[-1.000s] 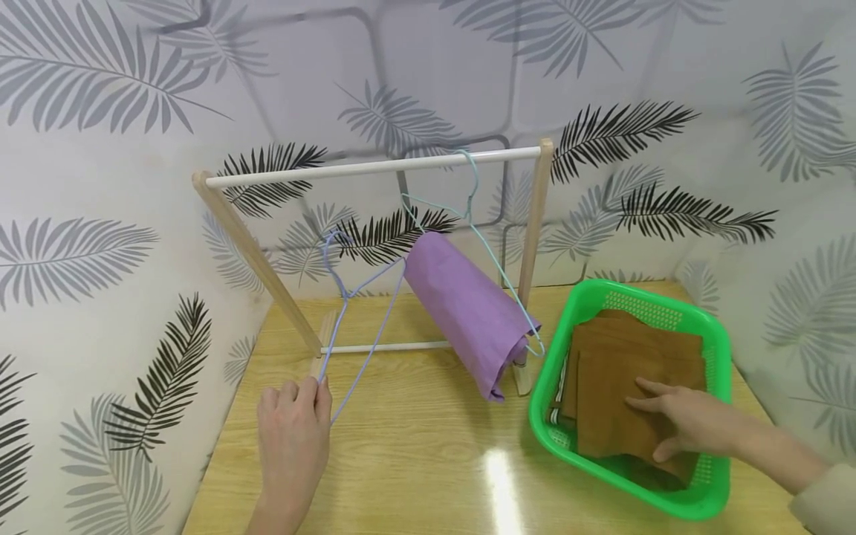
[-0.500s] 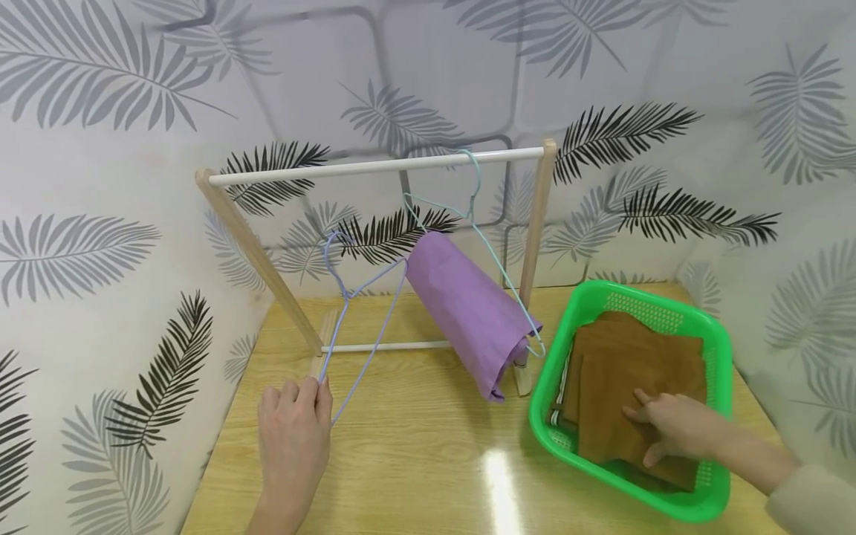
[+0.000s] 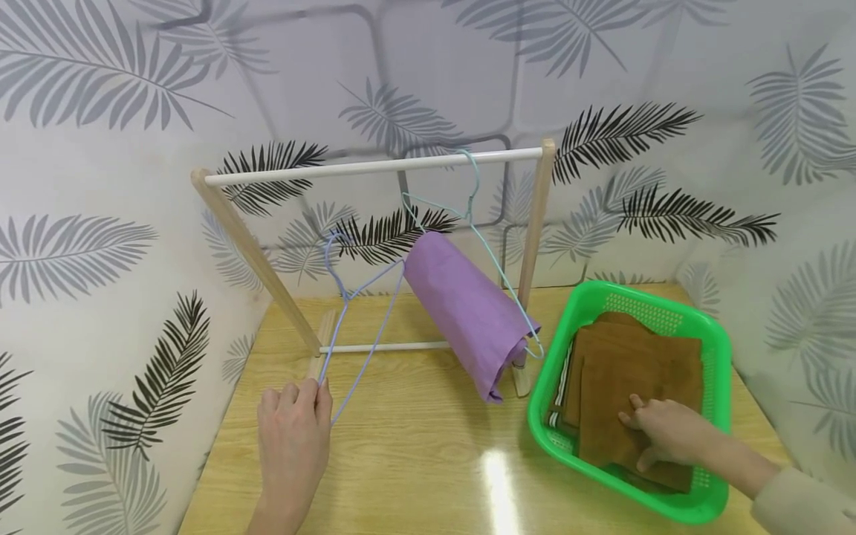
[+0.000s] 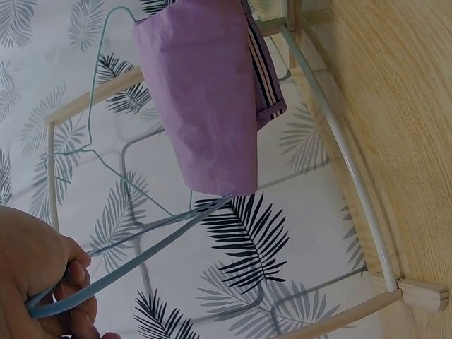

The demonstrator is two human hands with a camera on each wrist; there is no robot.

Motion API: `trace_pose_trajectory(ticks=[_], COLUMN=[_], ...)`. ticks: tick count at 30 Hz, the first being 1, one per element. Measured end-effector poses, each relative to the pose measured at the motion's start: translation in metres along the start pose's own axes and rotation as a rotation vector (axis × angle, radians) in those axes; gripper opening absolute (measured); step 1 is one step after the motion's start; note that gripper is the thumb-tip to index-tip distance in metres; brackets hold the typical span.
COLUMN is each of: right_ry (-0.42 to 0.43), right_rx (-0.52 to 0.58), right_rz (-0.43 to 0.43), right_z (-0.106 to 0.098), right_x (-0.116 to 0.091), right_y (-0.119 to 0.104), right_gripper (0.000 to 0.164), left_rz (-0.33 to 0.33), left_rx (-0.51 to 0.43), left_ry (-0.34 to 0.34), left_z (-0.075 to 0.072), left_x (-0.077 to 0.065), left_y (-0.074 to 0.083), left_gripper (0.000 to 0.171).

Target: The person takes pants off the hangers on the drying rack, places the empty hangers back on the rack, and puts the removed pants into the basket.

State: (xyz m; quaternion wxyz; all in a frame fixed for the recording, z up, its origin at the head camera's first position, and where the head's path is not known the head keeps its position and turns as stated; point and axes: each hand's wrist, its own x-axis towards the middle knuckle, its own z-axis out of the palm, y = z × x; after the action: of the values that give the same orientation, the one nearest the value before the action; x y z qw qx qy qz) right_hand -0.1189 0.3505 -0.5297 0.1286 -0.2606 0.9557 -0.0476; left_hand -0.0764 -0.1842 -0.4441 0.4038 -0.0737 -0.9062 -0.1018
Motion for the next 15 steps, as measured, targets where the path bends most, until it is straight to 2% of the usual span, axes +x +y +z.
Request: trace_pose_trajectory(ticks=[7,13,15], right_ry=[0.022,0.04,0.037], right_rx=[-0.02,0.014,0.026], right_rz=[0.009,0.019,0.02], right_z=[0.0042,0.0046,0.0046], right_x=[-0.0011,-0.0033,-0.0045], right_y=[-0.0006,0.0006,0.0012], right_gripper=[0.077,0.071,0.074], left_rz=[0.007,-0.003,-0.001], left_rx=[0.008,-0.008,-0.008], left_ry=[0.004,0.015,0.016], left_z=[0.0009,0.0016,0.0017], left_x=[-0.0003,0.0004,0.0007], left_y=[0.0013,0.002,0.002], left_gripper=[0.036,0.037,0.037])
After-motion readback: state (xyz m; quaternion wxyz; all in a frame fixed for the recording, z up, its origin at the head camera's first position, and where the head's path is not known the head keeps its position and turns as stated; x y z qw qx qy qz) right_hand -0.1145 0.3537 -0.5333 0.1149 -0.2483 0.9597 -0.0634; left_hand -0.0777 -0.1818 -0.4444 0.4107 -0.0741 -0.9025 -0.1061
